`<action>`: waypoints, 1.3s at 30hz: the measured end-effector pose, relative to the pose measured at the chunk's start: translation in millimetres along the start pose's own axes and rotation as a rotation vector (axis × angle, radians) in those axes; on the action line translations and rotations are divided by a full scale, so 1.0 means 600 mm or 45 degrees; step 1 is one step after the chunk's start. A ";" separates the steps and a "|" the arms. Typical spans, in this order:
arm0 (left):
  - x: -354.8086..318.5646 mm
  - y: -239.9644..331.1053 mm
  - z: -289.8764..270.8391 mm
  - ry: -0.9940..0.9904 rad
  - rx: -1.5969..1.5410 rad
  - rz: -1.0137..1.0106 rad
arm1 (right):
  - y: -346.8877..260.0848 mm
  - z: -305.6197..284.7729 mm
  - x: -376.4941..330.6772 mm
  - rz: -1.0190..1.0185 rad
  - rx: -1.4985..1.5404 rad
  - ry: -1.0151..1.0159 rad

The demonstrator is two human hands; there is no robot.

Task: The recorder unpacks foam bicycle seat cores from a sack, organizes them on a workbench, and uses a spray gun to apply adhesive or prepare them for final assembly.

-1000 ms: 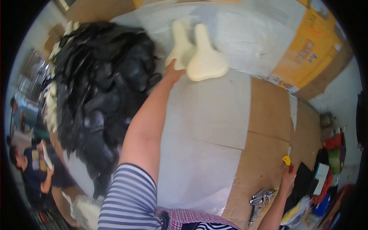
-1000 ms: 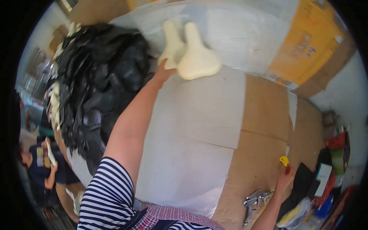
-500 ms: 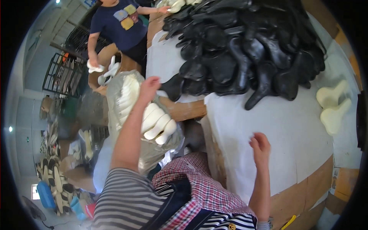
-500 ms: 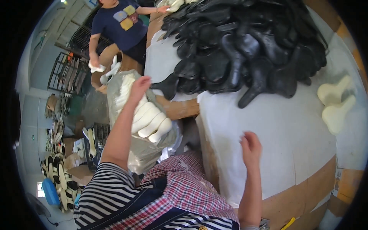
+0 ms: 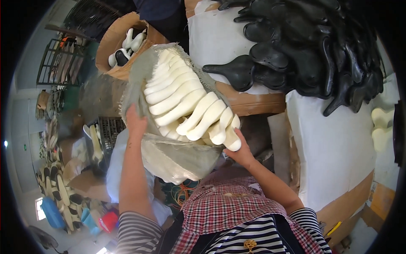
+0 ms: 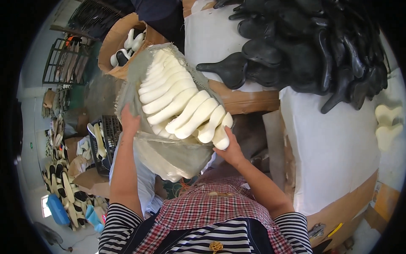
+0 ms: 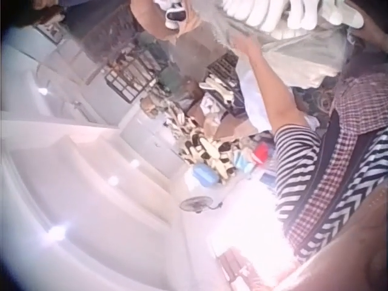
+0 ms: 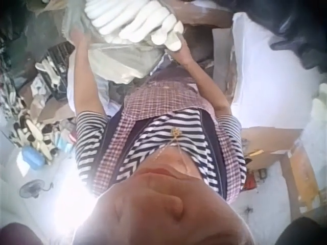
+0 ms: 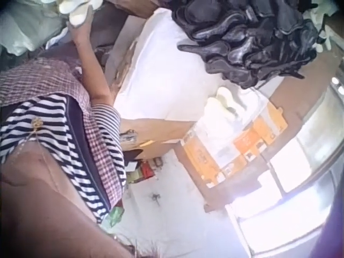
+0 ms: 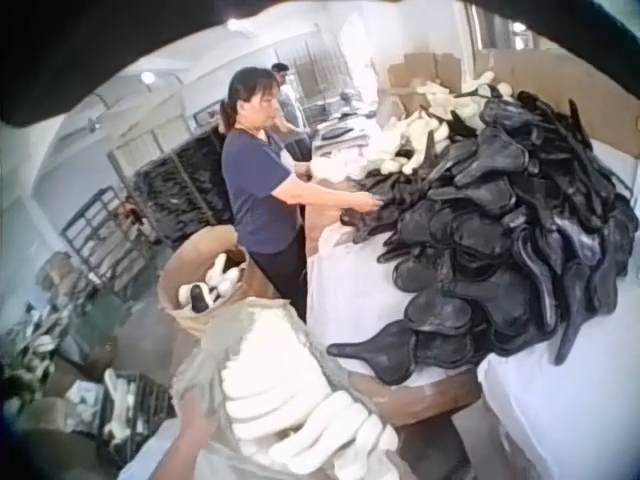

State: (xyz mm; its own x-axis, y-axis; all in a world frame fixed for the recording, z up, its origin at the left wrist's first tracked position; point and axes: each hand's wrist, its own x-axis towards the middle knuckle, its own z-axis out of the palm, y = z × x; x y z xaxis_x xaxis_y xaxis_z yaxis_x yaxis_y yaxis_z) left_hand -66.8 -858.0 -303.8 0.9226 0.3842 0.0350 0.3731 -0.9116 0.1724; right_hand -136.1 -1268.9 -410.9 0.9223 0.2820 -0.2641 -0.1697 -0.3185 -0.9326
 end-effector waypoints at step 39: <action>-0.180 0.813 -0.177 -0.008 -1.054 0.671 | -0.342 -0.643 -0.166 -0.050 -0.697 1.140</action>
State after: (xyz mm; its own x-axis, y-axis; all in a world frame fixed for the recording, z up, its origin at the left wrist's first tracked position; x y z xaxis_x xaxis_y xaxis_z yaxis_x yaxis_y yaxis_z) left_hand 5.2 -1328.4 -118.8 0.9526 -0.0456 0.3009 -0.2714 -0.5748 0.7720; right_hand -59.5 -1580.7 -98.6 0.8816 -0.4000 0.2506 -0.1598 -0.7526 -0.6388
